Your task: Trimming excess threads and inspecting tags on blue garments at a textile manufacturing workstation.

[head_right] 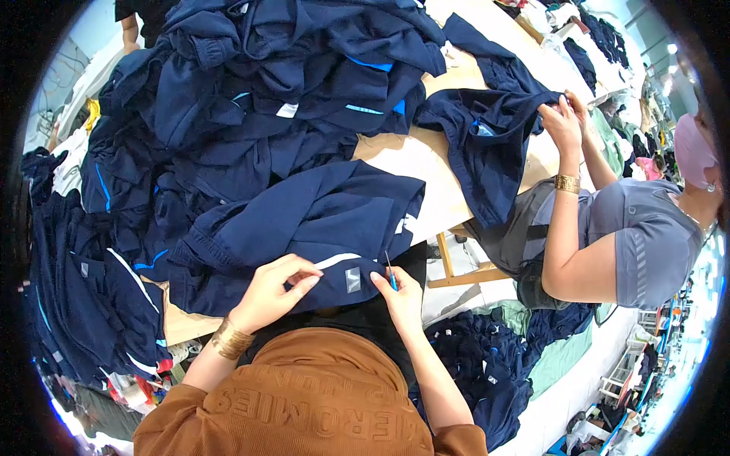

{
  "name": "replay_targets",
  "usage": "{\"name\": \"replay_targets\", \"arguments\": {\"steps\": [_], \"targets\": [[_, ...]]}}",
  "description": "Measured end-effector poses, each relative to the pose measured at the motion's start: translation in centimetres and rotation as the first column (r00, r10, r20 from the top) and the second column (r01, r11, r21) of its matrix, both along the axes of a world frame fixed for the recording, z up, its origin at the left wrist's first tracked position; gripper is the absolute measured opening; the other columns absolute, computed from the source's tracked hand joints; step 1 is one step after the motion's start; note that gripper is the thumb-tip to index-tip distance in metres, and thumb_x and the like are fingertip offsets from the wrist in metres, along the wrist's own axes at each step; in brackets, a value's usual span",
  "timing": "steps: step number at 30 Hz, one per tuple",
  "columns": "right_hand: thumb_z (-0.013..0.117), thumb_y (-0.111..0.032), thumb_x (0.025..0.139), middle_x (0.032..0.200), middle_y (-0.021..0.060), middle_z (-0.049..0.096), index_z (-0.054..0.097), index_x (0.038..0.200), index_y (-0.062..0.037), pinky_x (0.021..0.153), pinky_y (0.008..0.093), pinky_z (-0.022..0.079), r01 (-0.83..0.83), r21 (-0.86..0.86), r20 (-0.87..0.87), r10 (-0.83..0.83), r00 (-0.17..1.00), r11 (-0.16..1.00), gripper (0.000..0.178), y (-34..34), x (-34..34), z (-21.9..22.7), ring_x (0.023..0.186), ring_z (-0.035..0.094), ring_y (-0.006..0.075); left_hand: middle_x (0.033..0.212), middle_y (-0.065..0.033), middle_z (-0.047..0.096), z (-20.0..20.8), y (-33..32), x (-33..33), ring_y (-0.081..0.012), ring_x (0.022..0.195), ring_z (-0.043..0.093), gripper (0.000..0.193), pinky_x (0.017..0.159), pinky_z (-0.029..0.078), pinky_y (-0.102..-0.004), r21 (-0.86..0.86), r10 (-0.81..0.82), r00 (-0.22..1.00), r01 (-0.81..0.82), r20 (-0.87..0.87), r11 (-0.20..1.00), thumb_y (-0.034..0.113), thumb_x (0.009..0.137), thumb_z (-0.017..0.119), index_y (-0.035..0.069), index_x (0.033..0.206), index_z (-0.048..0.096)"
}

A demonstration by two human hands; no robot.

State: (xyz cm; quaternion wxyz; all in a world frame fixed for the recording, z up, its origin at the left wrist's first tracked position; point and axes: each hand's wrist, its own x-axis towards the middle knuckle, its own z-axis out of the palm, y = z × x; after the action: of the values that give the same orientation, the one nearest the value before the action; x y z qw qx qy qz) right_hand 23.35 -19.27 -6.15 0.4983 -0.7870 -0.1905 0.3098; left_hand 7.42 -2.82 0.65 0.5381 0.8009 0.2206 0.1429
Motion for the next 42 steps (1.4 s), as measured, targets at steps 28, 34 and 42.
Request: {"name": "replay_targets", "arguments": {"steps": [28,34,42], "targets": [[0.058,-0.004,0.083,0.106,0.0057,0.062,0.06,0.11,-0.0033,0.085,0.0244,0.041,-0.482,0.381,0.047,0.504,0.862,0.789,0.027,5.1,0.7,10.9,0.099,0.055,0.0109,0.111,-0.0083,0.058,3.1,7.6,7.3,-0.023,0.102,0.052,0.062,0.096,0.035,-0.034,-0.272,-0.645,0.696,0.717,0.316,0.641,0.015,0.066,0.06,0.007,0.126,0.045],[0.066,-0.004,0.076,0.074,-0.0037,0.054,0.061,0.107,-0.0049,0.062,0.0191,0.039,-0.447,0.154,0.018,0.45,0.893,0.881,0.031,7.0,1.1,13.4,0.067,0.044,0.0031,0.074,-0.0031,0.063,4.9,10.6,5.2,-0.0189,0.074,0.055,0.015,0.074,0.041,-0.0311,0.147,-0.429,0.888,0.408,0.165,0.901,0.018,0.067,0.069,0.006,0.077,0.065],[0.061,-0.012,0.083,0.061,-0.006,0.047,0.06,0.086,-0.0037,0.039,0.0174,0.023,0.09,0.29,-0.361,0.021,0.932,0.953,0.009,6.6,1.9,11.0,0.043,0.035,0.002,0.062,-0.0026,0.05,4.0,13.4,1.9,-0.0142,0.062,0.044,0.026,0.074,0.04,-0.0302,-0.098,-0.419,0.908,0.419,0.026,0.903,0.023,0.069,0.075,0.002,0.07,0.059]]}}
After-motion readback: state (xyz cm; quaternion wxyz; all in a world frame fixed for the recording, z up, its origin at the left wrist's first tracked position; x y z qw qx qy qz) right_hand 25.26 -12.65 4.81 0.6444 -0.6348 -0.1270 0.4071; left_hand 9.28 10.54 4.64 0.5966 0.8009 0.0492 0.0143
